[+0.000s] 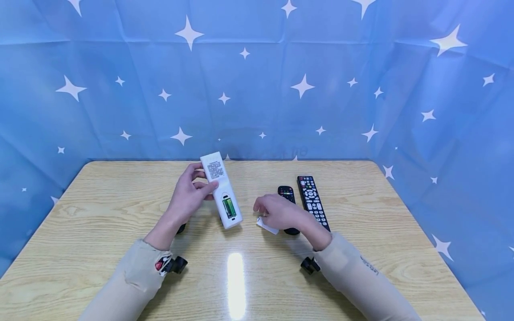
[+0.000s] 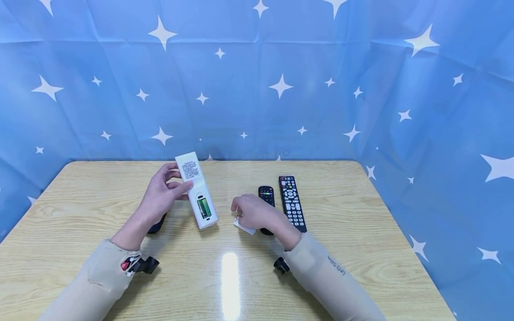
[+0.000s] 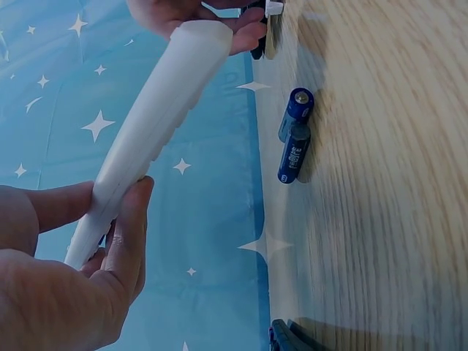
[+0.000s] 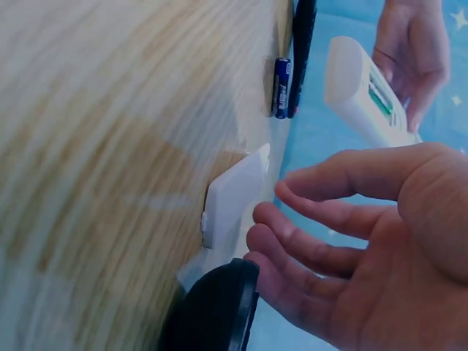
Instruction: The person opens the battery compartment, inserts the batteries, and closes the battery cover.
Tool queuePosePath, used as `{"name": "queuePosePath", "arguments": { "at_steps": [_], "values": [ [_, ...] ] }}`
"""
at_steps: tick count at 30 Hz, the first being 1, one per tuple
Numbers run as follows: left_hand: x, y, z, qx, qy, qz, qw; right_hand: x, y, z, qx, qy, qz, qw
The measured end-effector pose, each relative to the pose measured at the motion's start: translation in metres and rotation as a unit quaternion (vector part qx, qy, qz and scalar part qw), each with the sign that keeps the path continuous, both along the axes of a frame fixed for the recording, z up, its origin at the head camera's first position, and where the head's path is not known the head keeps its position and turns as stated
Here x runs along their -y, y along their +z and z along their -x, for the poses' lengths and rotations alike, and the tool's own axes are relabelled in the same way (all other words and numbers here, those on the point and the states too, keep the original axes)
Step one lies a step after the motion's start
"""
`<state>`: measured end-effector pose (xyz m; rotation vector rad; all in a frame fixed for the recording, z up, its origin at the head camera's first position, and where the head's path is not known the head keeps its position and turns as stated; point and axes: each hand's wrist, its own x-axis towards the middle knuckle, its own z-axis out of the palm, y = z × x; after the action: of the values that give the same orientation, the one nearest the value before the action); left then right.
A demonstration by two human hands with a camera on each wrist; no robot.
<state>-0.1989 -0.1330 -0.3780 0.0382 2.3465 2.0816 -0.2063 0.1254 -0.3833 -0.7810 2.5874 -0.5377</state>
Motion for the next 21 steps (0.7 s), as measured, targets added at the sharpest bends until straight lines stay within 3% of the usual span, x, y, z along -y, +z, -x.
{"name": "queuePosePath", "arguments": {
  "at_steps": [8, 21],
  "values": [
    [-0.0009, -0.0011, -0.0009, -0.001, -0.001, 0.004, 1.0000, -0.0022, -0.0010, 0.0025, 0.032, -0.007, -0.009, 0.999],
    [-0.0004, -0.0012, 0.0000, 0.000, 0.000, 0.002, 1.0000, -0.0041, -0.0061, 0.0031, 0.028, -0.011, 0.003, 1.000]
  ]
}}
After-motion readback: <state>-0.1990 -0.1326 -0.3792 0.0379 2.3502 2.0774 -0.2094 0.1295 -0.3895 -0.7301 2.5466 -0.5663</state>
